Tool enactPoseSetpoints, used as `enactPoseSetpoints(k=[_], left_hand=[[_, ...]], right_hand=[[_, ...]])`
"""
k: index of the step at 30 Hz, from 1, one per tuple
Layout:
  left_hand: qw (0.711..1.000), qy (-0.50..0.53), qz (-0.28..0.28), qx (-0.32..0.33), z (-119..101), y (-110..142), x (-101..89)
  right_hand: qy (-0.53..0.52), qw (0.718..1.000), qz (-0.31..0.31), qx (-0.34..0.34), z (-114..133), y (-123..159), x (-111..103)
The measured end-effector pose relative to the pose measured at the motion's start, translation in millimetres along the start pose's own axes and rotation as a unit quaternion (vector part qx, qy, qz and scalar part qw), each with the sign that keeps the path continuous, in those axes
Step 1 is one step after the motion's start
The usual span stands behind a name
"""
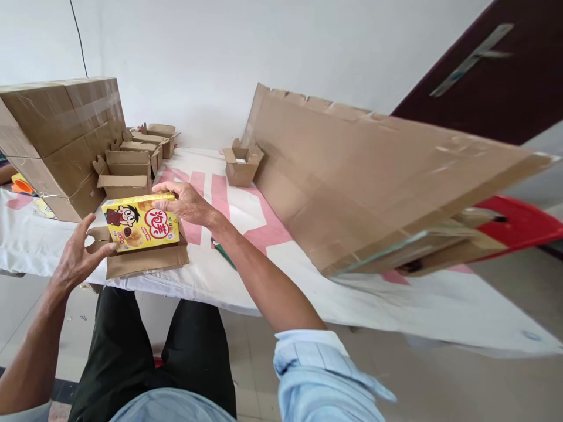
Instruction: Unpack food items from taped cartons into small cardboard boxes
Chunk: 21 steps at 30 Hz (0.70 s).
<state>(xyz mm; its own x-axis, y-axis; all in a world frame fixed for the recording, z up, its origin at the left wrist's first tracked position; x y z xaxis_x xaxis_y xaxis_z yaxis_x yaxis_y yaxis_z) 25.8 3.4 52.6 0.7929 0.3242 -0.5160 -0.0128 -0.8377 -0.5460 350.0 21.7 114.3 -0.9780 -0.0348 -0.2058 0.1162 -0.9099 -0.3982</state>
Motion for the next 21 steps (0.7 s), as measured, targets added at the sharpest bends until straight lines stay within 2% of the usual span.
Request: enactPoseSetpoints(k=[3,7,9,11,13,15,18,21], left_hand=[[0.997,0.076,0.020,0.002,-21.9,-19.1,-7.3],[0.967,0.202,0.147,-0.055,-44.2,-30.1,5.5],[0.948,0.257,0.170,-0.087,-47.4,-32.4,12.6],[0.943,0.283,0.139,-0.110,-42.8,-35.9,16.0],[0.946,0.286,0.075,-0.130,-32.3,-39.5,17.1],[0.945,0.288,0.016,-0.157,-20.5,-41.1,19.8],[0.930,0.314,-0.030,-0.189,-9.5,-42.1,31.2],[0.920,0.333,-0.040,-0.200,-6.7,-45.3,44.2]], right_hand=[[-0.023,1.000,0.002,0.008,1.0,-4.2,10.3],[-0.068,0.997,-0.007,0.023,-2.1,-11.5,22.9],[-0.090,0.995,-0.043,0.018,-7.3,-15.3,22.1],[-0.102,0.989,-0.103,0.012,-16.4,-16.6,17.7],[-0.105,0.980,-0.165,0.020,-29.3,-13.8,15.7],[-0.107,0.973,-0.200,0.052,-43.8,-7.5,22.5],[-0.117,0.973,-0.173,0.095,-58.7,1.7,50.0],[-0.119,0.980,-0.130,0.097,-62.8,3.5,77.0]])
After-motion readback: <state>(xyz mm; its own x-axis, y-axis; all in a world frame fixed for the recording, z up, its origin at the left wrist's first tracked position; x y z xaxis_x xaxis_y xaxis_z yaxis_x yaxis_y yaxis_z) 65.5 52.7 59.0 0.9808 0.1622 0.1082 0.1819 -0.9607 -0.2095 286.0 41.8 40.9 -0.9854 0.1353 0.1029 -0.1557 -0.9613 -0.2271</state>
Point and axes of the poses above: each hand's wrist, its own y-axis away from the middle knuckle, its own x-axis out of the palm, z = x × y, the point moved 5 cm from there along -y, towards the middle knuckle, and after that the axes turned 12 degrees about -z, right-handed, at the moved point
